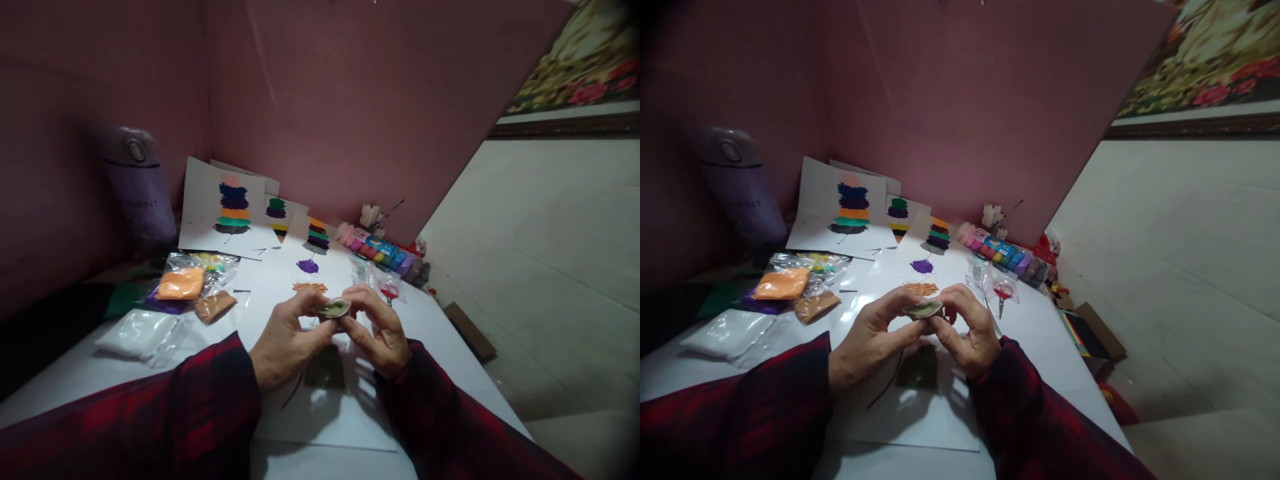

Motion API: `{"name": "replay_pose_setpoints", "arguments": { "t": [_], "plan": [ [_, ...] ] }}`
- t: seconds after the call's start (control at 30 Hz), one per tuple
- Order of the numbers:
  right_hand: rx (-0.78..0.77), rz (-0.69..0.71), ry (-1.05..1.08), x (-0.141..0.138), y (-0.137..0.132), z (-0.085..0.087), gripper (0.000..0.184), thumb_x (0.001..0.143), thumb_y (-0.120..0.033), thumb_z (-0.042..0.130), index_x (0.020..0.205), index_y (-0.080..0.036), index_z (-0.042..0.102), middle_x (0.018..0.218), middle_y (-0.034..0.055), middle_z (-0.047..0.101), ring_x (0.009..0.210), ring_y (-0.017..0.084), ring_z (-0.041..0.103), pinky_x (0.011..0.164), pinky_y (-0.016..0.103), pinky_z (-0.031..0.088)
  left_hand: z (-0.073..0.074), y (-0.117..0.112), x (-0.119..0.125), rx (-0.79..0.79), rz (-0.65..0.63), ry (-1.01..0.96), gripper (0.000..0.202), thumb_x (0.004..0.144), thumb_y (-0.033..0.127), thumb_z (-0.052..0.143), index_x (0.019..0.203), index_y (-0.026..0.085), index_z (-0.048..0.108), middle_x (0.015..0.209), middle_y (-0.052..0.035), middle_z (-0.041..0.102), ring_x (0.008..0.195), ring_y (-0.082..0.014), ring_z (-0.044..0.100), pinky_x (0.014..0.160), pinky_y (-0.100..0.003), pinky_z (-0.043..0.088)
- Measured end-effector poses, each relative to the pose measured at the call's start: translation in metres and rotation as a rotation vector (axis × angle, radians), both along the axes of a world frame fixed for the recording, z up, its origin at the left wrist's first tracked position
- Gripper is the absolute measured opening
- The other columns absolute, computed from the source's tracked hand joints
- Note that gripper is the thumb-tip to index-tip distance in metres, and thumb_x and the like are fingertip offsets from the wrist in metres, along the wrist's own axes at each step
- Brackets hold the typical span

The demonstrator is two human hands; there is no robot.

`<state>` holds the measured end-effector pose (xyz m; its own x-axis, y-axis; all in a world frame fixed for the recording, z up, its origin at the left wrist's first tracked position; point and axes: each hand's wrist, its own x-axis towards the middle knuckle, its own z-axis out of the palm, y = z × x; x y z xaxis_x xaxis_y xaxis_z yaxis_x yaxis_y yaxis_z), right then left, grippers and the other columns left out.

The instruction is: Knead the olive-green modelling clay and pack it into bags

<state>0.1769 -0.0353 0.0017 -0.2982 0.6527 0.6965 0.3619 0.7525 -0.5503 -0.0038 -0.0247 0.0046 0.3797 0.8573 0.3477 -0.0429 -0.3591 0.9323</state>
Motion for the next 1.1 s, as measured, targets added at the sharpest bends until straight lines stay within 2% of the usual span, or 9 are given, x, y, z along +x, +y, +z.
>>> {"name": "replay_pose_setpoints", "arguments": {
  "t": [0.2, 0.4, 0.53, 0.67, 0.8, 0.97, 1.1],
  "plan": [
    [-0.058, -0.009, 0.034, -0.003, -0.001, -0.003, 0.006, 0.088, -0.020, 0.058, 0.091, -0.019, 0.063, 0.081, 0.0030, 0.057, 0.070, 0.016, 0.056, 0.060, 0.029, 0.045, 0.001, 0.001, 0.000, -0.085, -0.006, 0.009, 0.018, 0.076, 0.030, 0.066, 0.083, 0.014, 0.061, 0.081, -0.0065, 0.067, 0.078, -0.0199, 0.062, 0.075, -0.036, 0.050],
    [-0.011, -0.099, 0.002, -0.008, -0.003, 0.000, 0.006, 0.081, -0.012, 0.058, 0.082, -0.018, 0.062, 0.072, 0.0003, 0.056, 0.062, 0.013, 0.053, 0.056, 0.027, 0.044, 0.000, 0.001, -0.001, -0.168, -0.042, -0.029, 0.019, 0.073, 0.027, 0.069, 0.082, 0.014, 0.061, 0.084, -0.0076, 0.068, 0.081, -0.0206, 0.063, 0.076, -0.036, 0.050],
    [0.047, -0.150, -0.016, -0.008, -0.003, -0.003, 0.010, 0.078, -0.009, 0.057, 0.081, -0.018, 0.061, 0.071, -0.0001, 0.056, 0.062, 0.014, 0.053, 0.056, 0.027, 0.044, -0.004, 0.005, -0.001, -0.204, -0.116, -0.112, 0.022, 0.073, 0.025, 0.071, 0.090, 0.014, 0.061, 0.090, -0.0062, 0.067, 0.086, -0.0199, 0.063, 0.080, -0.036, 0.050],
    [0.134, -0.202, -0.003, -0.006, -0.003, -0.005, 0.016, 0.077, -0.007, 0.058, 0.087, -0.019, 0.060, 0.075, 0.0001, 0.057, 0.065, 0.014, 0.054, 0.058, 0.028, 0.045, -0.005, 0.009, 0.000, -0.266, -0.227, -0.188, 0.030, 0.077, 0.030, 0.074, 0.099, 0.015, 0.061, 0.102, -0.0078, 0.065, 0.093, -0.0219, 0.063, 0.081, -0.037, 0.050],
    [0.253, -0.195, 0.003, -0.005, -0.005, -0.003, 0.023, 0.079, -0.005, 0.059, 0.097, -0.020, 0.060, 0.084, 0.0026, 0.059, 0.072, 0.016, 0.057, 0.063, 0.030, 0.048, -0.003, 0.009, 0.001, -0.309, -0.366, -0.186, 0.028, 0.080, 0.031, 0.073, 0.100, 0.014, 0.064, 0.097, -0.0074, 0.065, 0.088, -0.0202, 0.063, 0.075, -0.033, 0.050],
    [0.248, -0.144, 0.010, -0.005, -0.008, -0.001, 0.035, 0.080, -0.008, 0.062, 0.113, -0.021, 0.059, 0.101, 0.0069, 0.057, 0.081, 0.018, 0.056, 0.066, 0.032, 0.050, -0.005, 0.010, 0.000, -0.136, -0.271, -0.186, 0.022, 0.083, 0.026, 0.069, 0.101, 0.015, 0.065, 0.104, -0.0082, 0.065, 0.100, -0.0226, 0.062, 0.090, -0.038, 0.049],
    [0.286, -0.122, 0.021, -0.005, -0.011, -0.001, 0.042, 0.080, -0.006, 0.064, 0.117, -0.025, 0.058, 0.107, 0.0077, 0.056, 0.087, 0.020, 0.055, 0.062, 0.031, 0.050, -0.007, 0.011, -0.001, -0.064, -0.150, -0.115, 0.024, 0.081, 0.021, 0.065, 0.104, 0.016, 0.062, 0.118, -0.0103, 0.062, 0.108, -0.0236, 0.059, 0.090, -0.039, 0.051]
  ]
}}
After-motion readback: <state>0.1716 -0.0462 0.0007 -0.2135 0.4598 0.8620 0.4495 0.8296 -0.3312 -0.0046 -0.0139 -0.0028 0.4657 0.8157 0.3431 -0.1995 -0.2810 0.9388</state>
